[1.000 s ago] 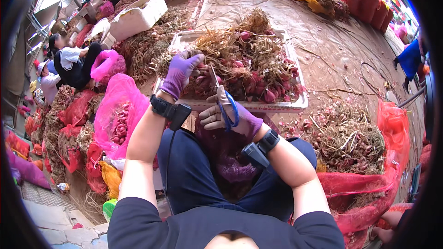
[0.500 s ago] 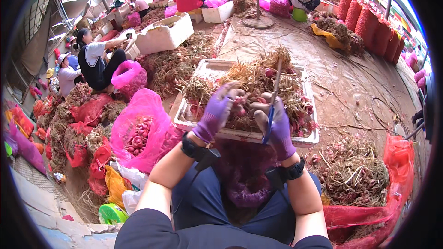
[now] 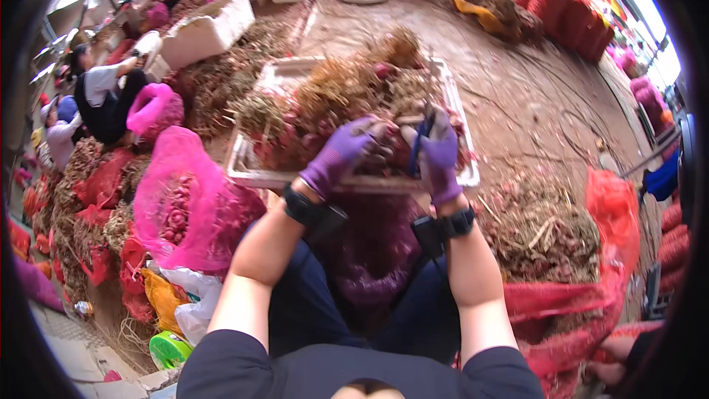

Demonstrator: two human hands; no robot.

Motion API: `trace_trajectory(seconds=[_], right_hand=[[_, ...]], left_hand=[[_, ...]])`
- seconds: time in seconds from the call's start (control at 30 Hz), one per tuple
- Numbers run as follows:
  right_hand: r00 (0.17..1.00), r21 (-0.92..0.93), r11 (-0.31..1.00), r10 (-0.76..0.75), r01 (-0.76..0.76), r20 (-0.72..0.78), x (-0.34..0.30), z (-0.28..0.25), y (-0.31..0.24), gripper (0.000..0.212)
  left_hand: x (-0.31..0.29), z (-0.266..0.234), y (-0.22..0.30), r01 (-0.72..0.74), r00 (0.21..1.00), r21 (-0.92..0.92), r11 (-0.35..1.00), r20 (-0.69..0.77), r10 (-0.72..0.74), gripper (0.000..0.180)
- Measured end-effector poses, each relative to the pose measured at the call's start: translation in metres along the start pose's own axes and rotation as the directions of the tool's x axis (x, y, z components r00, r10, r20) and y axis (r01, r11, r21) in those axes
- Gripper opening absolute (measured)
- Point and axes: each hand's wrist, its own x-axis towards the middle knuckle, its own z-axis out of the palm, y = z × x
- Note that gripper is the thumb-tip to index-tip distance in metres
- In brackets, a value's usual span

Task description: The person reaches into a mesh bag, pulls out a bunch of shallots, and places them onto a tray. Using shears, the person trims the roots and stems from the shallots, dropping the cleaned bulbs into a separate mesh bag and the trimmings onto the tray.

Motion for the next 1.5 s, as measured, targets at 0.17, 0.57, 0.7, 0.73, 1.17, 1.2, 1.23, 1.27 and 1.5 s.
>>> trace_trajectory(seconds=[0.17,0.57,0.7,0.73,1.17,1.2,1.23,1.27,1.5], right_hand=[[0.968,0.297,0.936,0.229,-0.189,-0.105,0.003,0.0,0.002,0.038],[0.96,-0.023,0.96,0.277,-0.278,-0.041,-0.006,0.002,0.002,0.037],[0.981,-0.043,0.981,0.188,-0.19,-0.054,-0.002,-0.002,0.013,0.036],[0.984,-0.063,0.982,0.176,-0.178,-0.038,-0.003,0.001,0.01,0.035],[0.875,0.146,0.864,0.482,-0.481,0.028,-0.015,-0.013,0.009,0.032],[0.879,0.147,0.867,0.476,-0.476,0.035,-0.014,-0.009,0.009,0.032],[0.936,0.092,0.932,0.346,-0.35,0.057,-0.015,-0.002,0.009,0.035],[0.973,0.04,0.975,0.214,-0.218,0.084,-0.016,0.003,0.011,0.037],[0.914,0.178,0.897,0.396,-0.405,0.083,-0.006,-0.029,0.022,0.022]], left_hand=[[0.0,-0.001,-0.017,0.095,0.995,-0.409,0.908,0.078,-0.069,0.032],[-0.008,0.006,-0.015,0.269,0.957,-0.462,0.845,0.227,-0.18,0.029],[-0.001,0.013,-0.022,-0.003,0.999,-0.221,0.975,0.037,0.012,0.029],[-0.001,0.01,-0.022,0.019,0.999,-0.342,0.939,0.045,-0.004,0.029],[-0.014,0.02,-0.018,-0.359,0.918,0.463,0.81,0.019,0.396,0.062],[-0.014,0.019,-0.019,-0.361,0.907,0.497,0.789,-0.011,0.421,0.062],[-0.013,0.017,-0.019,-0.34,0.914,0.481,0.808,-0.033,0.404,0.064],[-0.014,0.014,-0.021,-0.339,0.914,0.483,0.807,-0.036,0.405,0.064],[-0.005,0.009,-0.008,-0.478,0.877,0.267,0.837,0.1,0.469,0.064]])
